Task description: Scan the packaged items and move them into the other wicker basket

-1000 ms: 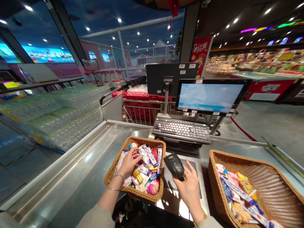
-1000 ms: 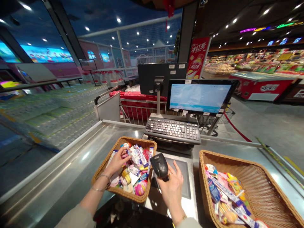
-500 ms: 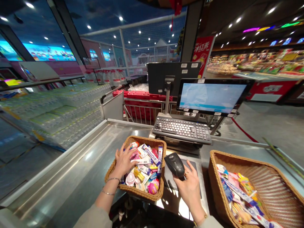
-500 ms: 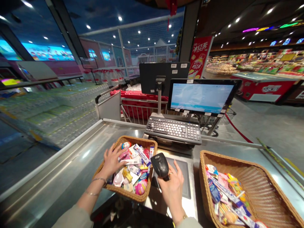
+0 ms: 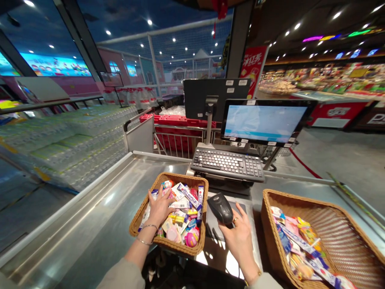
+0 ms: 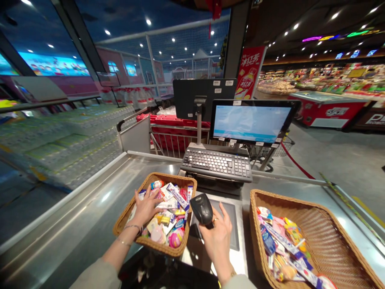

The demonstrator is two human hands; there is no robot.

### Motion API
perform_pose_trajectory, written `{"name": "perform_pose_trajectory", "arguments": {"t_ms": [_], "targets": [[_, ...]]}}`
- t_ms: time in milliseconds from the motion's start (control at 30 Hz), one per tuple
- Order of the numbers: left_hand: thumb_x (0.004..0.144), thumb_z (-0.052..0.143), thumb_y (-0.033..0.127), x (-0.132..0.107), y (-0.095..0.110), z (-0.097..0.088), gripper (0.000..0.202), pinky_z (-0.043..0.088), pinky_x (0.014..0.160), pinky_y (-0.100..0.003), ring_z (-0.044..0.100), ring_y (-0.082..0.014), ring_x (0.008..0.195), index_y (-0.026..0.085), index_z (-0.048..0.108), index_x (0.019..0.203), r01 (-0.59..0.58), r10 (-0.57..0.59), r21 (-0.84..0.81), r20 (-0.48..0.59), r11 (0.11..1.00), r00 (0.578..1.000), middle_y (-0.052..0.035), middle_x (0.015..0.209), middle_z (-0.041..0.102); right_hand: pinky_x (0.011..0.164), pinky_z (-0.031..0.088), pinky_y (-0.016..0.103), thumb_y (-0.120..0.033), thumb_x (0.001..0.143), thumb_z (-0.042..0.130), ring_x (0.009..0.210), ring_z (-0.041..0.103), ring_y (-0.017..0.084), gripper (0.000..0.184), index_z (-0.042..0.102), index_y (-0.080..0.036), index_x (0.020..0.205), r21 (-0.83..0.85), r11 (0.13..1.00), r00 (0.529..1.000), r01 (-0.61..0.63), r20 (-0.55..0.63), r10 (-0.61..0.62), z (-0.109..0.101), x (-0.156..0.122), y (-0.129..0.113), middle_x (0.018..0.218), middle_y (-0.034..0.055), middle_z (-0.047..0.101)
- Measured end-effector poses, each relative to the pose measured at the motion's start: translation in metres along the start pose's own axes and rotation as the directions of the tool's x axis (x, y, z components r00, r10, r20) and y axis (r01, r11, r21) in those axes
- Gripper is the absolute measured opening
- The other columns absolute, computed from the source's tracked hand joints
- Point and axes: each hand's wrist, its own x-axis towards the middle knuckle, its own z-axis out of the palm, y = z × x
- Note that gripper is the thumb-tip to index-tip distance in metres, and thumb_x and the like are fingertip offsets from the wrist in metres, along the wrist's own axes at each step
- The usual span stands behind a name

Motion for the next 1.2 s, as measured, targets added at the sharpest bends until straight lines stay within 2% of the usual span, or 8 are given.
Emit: {"name": "perform_pose_trajectory", "arguments": {"t_ms": [200, 467, 633, 767, 967, 1200], "targets": [[0.079, 0.077, 0.034, 0.003, 0.001, -0.011, 0.020, -0.020, 0.107, -0.078, 0.023, -0.0401, 0.151, 0.040, 0.077, 0.098, -0.034, 0.034, -0.004, -0.031, 0.999, 0.999, 0.0022, 0.147, 0.057, 0.109, 0.040, 0.054, -0.032, 0.071, 0.065, 0.135, 0.045, 0.035, 0.022, 0.077, -0.024, 0.087, -0.011, 1.000, 1.000, 0.020, -0.020, -0.020, -0.001, 0.002, 0.002, 0.111, 0.0062, 0.075], [0.085, 0.070, 0.037, 0.011, 0.013, -0.035, 0.017, -0.015, 0.108, -0.080, 0.029, -0.0405, 0.149, 0.038, 0.076, 0.102, -0.047, 0.047, 0.002, -0.196, 0.999, 0.980, -0.0005, 0.143, 0.059, 0.108, 0.041, 0.055, -0.029, 0.070, 0.067, 0.135, 0.046, 0.035, 0.017, 0.077, -0.026, 0.084, -0.020, 0.999, 0.999, 0.028, -0.027, -0.028, -0.003, 0.003, 0.001, 0.112, 0.0045, 0.075], [0.087, 0.068, 0.034, 0.023, 0.033, -0.045, 0.019, -0.015, 0.108, -0.080, 0.026, -0.0383, 0.150, 0.037, 0.075, 0.104, -0.089, 0.080, -0.011, -0.327, 0.996, 0.942, -0.0004, 0.144, 0.058, 0.110, 0.039, 0.055, -0.026, 0.070, 0.067, 0.136, 0.046, 0.035, 0.017, 0.077, -0.025, 0.084, -0.030, 0.998, 0.997, 0.060, -0.038, -0.061, -0.005, 0.004, -0.002, 0.113, 0.0050, 0.075], [0.087, 0.068, 0.032, 0.031, 0.054, -0.052, 0.017, -0.012, 0.108, -0.082, 0.029, -0.0400, 0.148, 0.034, 0.075, 0.102, -0.124, 0.099, -0.037, -0.398, 0.992, 0.912, -0.0025, 0.143, 0.059, 0.110, 0.039, 0.055, -0.024, 0.070, 0.067, 0.136, 0.046, 0.035, 0.016, 0.077, -0.025, 0.083, -0.048, 0.996, 0.995, 0.080, -0.051, -0.082, -0.009, 0.004, -0.006, 0.113, 0.0056, 0.075], [0.088, 0.068, 0.035, 0.040, 0.082, -0.056, 0.017, -0.011, 0.108, -0.083, 0.032, -0.0412, 0.147, 0.032, 0.075, 0.103, -0.172, 0.124, -0.068, -0.452, 0.983, 0.883, -0.0047, 0.140, 0.061, 0.107, 0.041, 0.056, -0.022, 0.068, 0.066, 0.135, 0.046, 0.036, 0.014, 0.075, -0.026, 0.078, -0.091, 0.991, 0.992, 0.102, -0.058, -0.108, -0.015, 0.004, -0.001, 0.115, 0.0036, 0.075], [0.088, 0.068, 0.036, 0.051, 0.099, -0.054, 0.016, -0.012, 0.110, -0.080, 0.034, -0.0393, 0.146, 0.032, 0.074, 0.102, -0.223, 0.162, -0.064, -0.502, 0.973, 0.849, -0.0032, 0.140, 0.061, 0.107, 0.040, 0.057, -0.021, 0.067, 0.065, 0.135, 0.045, 0.036, 0.014, 0.075, -0.026, 0.076, -0.109, 0.992, 0.994, 0.067, -0.079, -0.075, -0.022, 0.003, -0.004, 0.117, 0.0030, 0.074]]}}
